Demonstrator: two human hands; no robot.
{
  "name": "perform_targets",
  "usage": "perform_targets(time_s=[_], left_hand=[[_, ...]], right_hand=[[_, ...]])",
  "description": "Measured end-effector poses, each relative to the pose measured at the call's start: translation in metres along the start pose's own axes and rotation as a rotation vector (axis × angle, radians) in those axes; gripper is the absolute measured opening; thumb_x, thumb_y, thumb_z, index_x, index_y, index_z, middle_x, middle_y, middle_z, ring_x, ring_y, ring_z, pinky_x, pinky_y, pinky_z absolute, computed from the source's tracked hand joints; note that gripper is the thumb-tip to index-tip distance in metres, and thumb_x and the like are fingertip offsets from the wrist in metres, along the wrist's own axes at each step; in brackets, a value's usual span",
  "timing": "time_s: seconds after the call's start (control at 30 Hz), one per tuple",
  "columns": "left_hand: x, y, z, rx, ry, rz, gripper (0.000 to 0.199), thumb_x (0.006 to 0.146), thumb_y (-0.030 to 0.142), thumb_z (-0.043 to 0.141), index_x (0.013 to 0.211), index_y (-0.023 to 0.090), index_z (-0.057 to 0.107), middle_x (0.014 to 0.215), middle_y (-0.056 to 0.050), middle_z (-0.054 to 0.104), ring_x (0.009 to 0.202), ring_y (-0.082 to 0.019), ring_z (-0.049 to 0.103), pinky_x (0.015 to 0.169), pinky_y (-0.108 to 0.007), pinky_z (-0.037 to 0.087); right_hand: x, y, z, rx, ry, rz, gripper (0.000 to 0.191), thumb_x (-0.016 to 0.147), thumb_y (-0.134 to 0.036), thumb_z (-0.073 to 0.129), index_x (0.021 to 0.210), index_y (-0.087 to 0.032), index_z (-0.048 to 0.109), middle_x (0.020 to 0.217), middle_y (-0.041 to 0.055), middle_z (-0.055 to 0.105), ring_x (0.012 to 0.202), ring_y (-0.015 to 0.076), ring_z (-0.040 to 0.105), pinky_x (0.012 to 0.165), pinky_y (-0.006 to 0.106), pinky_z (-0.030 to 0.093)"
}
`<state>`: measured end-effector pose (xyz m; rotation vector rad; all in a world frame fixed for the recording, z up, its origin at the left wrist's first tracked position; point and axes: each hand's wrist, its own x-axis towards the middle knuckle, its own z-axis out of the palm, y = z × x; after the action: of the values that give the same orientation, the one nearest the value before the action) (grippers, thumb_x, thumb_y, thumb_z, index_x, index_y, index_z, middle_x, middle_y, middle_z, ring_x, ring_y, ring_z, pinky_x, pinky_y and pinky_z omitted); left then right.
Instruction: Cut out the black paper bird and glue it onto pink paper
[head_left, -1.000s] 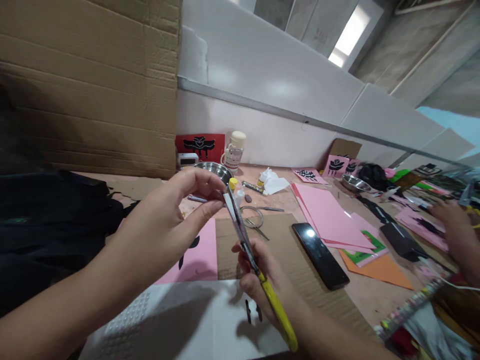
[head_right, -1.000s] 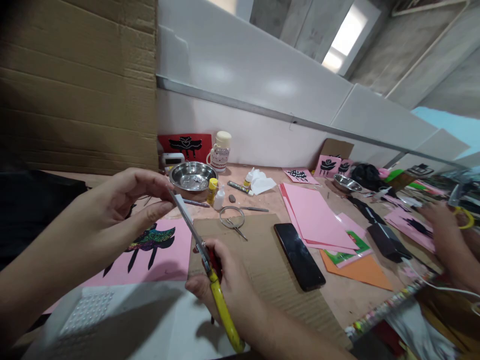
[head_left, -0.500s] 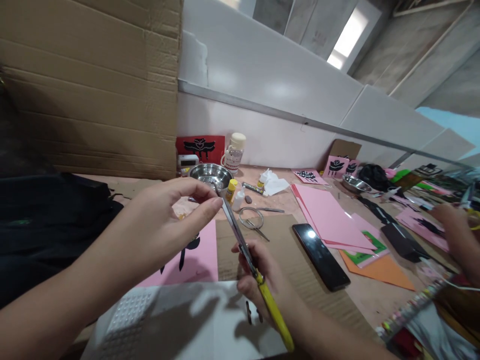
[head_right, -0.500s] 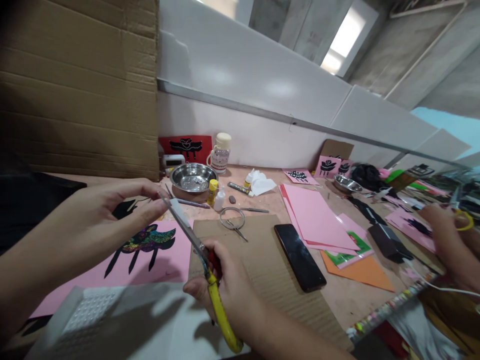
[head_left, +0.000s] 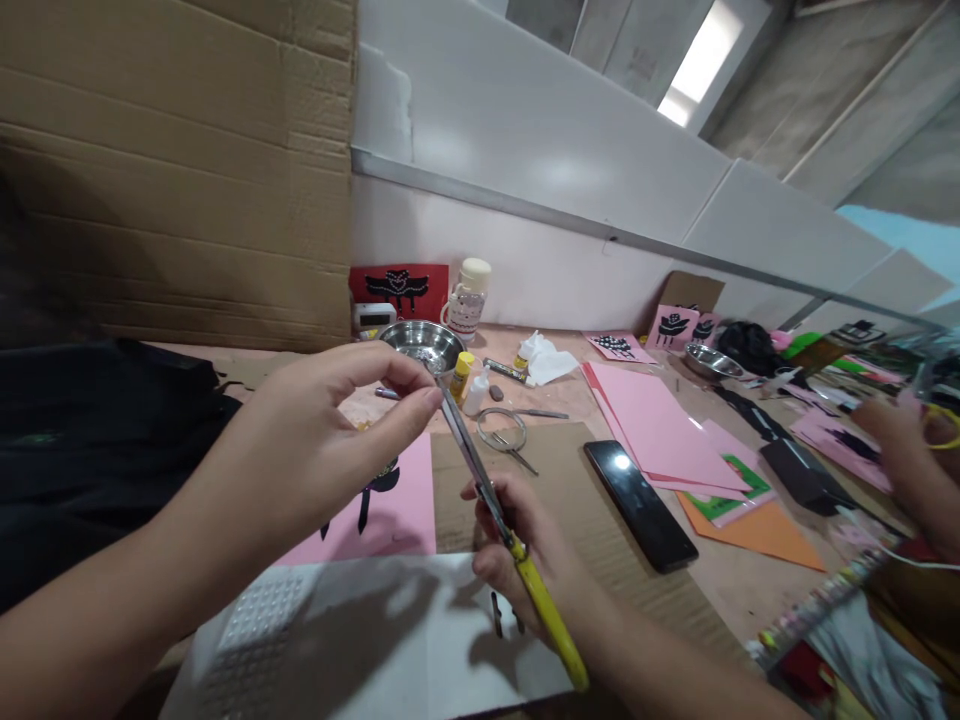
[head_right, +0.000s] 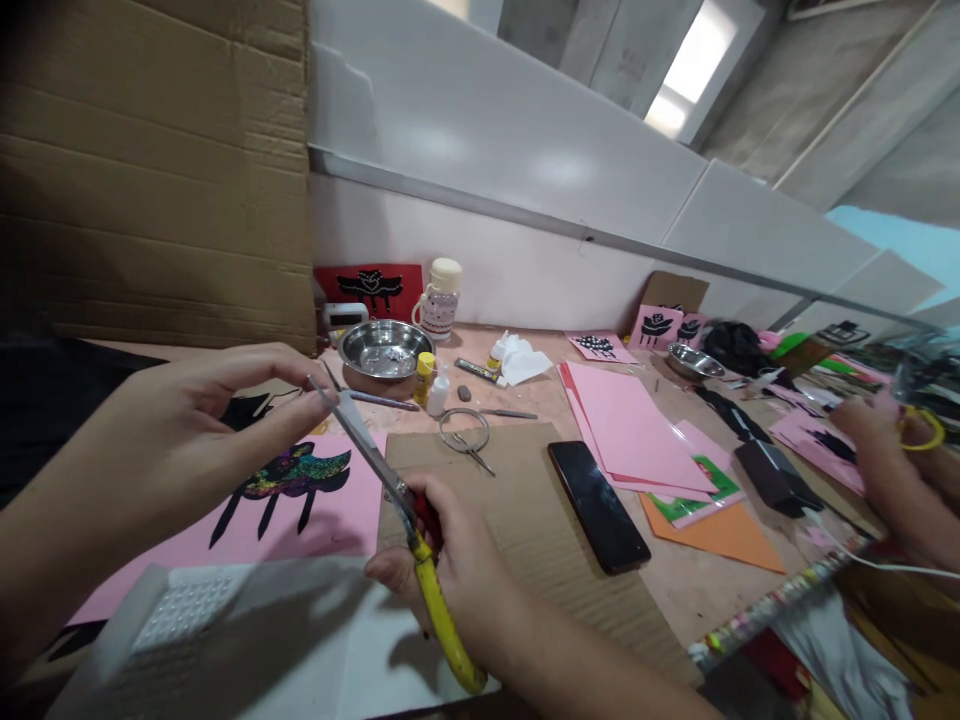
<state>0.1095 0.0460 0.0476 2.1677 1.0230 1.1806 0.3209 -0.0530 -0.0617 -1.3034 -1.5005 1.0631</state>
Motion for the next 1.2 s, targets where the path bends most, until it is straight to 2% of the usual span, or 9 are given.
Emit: perform_targets(time_s=[0.2,0.33,0.5,0.67,0.9,1.2], left_hand=[[0.0,0.001,-0.002,0.011,-0.02,0.002,0.018,0.092,0.038,0.063,0.081,0.029,0.073,0.084,0.003,0.077,0.073,-0.019,0.068,0.061,-0.029,0.046],[-0.001,-0.002,-0.002,0.006,-0.02,0.01,0.017,0.093,0.039,0.063,0.083,0.029,0.074,0.089,0.003,0.077,0.076,-0.018,0.071,0.059,-0.025,0.047],[0.0,-0.002,-0.002,-0.024,-0.042,0.0,0.019,0.093,0.039,0.062,0.083,0.027,0.073,0.085,0.004,0.076,0.07,-0.017,0.071,0.055,-0.022,0.048],[0.0,-0.002,-0.003,0.006,-0.06,-0.017,0.021,0.093,0.043,0.063,0.085,0.027,0.073,0.087,0.004,0.076,0.071,-0.016,0.071,0.056,-0.022,0.049],[0.0,-0.001,-0.004,0.057,-0.012,0.059,0.019,0.092,0.038,0.063,0.082,0.026,0.074,0.083,0.005,0.076,0.074,-0.015,0.068,0.062,-0.022,0.047],[0.0,-0.001,-0.004,0.037,-0.006,0.073,0.02,0.092,0.038,0.062,0.08,0.026,0.073,0.08,0.005,0.075,0.07,-0.014,0.066,0.055,-0.02,0.045]], right_hand=[[0.002,-0.007,0.002,0.045,0.001,-0.008,0.067,0.079,-0.08,0.071,0.111,-0.022,0.062,0.079,-0.0028,0.046,0.07,0.0145,0.04,0.062,0.028,0.035],[0.002,-0.011,0.003,0.046,0.009,0.02,0.071,0.076,-0.083,0.072,0.111,-0.022,0.061,0.077,-0.0031,0.045,0.068,0.0147,0.04,0.061,0.028,0.035],[0.002,-0.012,0.004,0.051,0.028,0.018,0.067,0.077,-0.081,0.073,0.108,-0.022,0.063,0.077,-0.0033,0.045,0.067,0.0142,0.04,0.06,0.028,0.036],[0.002,-0.015,0.004,0.023,0.052,0.014,0.072,0.075,-0.085,0.071,0.107,-0.021,0.064,0.077,-0.0036,0.047,0.066,0.0136,0.04,0.06,0.027,0.036],[0.0,-0.012,0.002,0.014,0.021,0.026,0.071,0.076,-0.084,0.071,0.108,-0.02,0.068,0.075,-0.004,0.045,0.065,0.0129,0.039,0.058,0.027,0.033],[0.003,-0.016,0.002,-0.023,0.07,0.08,0.084,0.066,-0.093,0.069,0.107,-0.019,0.068,0.073,-0.0043,0.046,0.062,0.0123,0.039,0.057,0.027,0.033]])
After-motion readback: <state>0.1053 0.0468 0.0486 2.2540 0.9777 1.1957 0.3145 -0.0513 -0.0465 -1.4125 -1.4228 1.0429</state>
